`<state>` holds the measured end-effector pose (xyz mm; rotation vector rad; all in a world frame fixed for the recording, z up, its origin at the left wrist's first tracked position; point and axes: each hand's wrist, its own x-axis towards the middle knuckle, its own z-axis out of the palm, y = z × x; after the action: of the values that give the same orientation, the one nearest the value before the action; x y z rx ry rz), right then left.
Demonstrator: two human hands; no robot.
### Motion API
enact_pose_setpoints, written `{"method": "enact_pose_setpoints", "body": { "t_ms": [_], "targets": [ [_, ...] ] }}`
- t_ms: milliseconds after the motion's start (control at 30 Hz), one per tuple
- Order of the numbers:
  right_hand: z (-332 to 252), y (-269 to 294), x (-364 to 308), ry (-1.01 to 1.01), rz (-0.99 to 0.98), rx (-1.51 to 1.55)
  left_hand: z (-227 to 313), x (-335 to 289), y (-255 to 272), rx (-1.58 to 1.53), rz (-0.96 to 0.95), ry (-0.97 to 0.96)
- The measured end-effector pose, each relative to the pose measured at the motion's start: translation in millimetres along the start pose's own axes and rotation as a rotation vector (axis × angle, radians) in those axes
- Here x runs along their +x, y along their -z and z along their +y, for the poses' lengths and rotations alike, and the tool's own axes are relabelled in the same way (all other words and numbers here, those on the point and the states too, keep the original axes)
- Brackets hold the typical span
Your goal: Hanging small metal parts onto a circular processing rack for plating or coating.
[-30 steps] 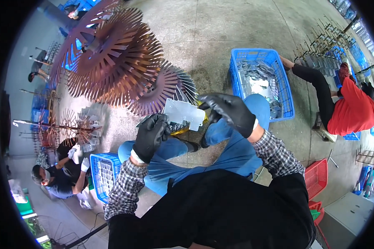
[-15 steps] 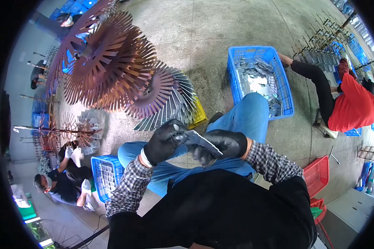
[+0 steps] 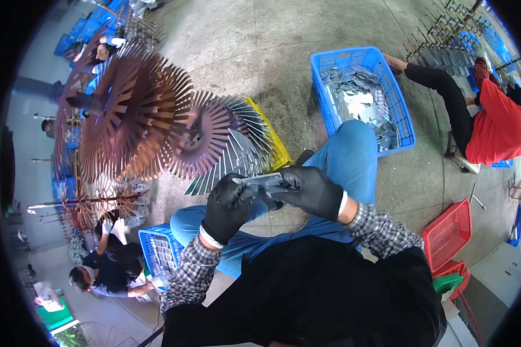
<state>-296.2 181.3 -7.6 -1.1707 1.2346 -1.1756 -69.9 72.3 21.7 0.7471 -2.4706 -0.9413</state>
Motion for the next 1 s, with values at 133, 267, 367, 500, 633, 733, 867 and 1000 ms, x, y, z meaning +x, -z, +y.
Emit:
{"method": "enact_pose_setpoints", "body": {
  "t_ms": [133,267,367,500,633,733,867,1000],
  "targets": [
    [-14,22,15,0.064,-0.151,-0.308,-1,12,4,0.182,0.034,-0.160],
    [-28,32,44,-0.105,0.025,-0.464,-14,26,20,0.243,0.187,-0.008],
    [27,29,84,0.179,0.318,-0.374,-39,30,43,0.450,0.197,0.076],
    [59,10,114,0.085,0.263,-0.359,-52,19,48,0.448,0.131,0.166],
    [69,5,122,0.036,0.228,-0.357,-53,16,48,0.478,0.097,0.204],
    [74,3,125,0.021,0.217,-0.363,-54,15,48,0.509,0.086,0.205],
    [88,-1,130,0.072,0.239,-0.412,-59,13,47,0.615,0.055,0.138],
    [81,-5,131,0.054,0.201,-0.457,-55,16,47,0.644,0.029,0.128]
  ]
}}
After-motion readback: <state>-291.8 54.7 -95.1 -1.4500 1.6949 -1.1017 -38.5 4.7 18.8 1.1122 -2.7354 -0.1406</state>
